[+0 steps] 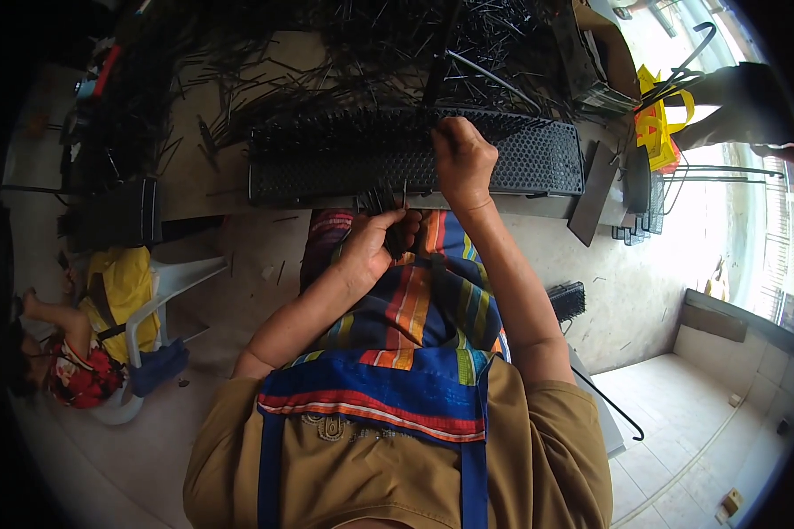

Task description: Manually inserting and organizing black cables into a component frame at a workstation.

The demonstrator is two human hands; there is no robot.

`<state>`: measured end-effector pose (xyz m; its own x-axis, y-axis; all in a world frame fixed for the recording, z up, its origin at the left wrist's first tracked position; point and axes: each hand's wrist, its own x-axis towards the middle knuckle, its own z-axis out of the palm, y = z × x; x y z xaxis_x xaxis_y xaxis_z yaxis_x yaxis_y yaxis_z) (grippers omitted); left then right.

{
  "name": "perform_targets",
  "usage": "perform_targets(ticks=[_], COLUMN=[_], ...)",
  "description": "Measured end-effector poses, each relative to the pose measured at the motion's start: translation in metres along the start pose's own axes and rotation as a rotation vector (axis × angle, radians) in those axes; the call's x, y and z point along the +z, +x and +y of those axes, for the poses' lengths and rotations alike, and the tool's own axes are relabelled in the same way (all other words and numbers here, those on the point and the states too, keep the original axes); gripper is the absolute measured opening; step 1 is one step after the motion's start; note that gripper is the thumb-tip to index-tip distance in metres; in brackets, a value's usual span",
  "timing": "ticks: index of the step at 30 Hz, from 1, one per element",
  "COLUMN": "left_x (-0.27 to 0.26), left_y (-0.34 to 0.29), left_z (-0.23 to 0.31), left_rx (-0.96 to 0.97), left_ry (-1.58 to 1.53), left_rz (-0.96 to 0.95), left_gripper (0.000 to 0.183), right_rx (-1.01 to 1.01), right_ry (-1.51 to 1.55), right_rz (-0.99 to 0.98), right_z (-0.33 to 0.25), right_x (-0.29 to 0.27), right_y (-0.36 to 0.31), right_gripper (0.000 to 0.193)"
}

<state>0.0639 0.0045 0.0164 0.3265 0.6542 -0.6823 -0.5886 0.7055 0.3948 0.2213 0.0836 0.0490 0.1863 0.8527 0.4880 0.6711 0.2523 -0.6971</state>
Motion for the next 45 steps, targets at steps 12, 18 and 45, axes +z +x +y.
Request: perform_targets(ticks=[12, 18, 45], left_x=[-0.008, -0.004, -0.034], left_y=[-0.006, -0.011, -0.014], left_z=[-0.009, -0.009, -0.004], left_rx=[-0.112, 0.008, 0.06], left_ry=[-0.094, -0.064, 0.069], left_rz=[-0.131, -0.062, 0.081], left_gripper=[0.016, 0.014, 0.015], right_rx=[-0.07, -0.073, 0.343], right_ry=[-0.134, -0.107, 0.421], right_rz=[-0.123, -0.15, -0.039], right_z=[-0.011, -0.01, -0.032], right_x=[-0.008, -0.008, 0.001], right_y=[-0.013, -0.01, -0.044], right_gripper=[0.006, 0.005, 0.008])
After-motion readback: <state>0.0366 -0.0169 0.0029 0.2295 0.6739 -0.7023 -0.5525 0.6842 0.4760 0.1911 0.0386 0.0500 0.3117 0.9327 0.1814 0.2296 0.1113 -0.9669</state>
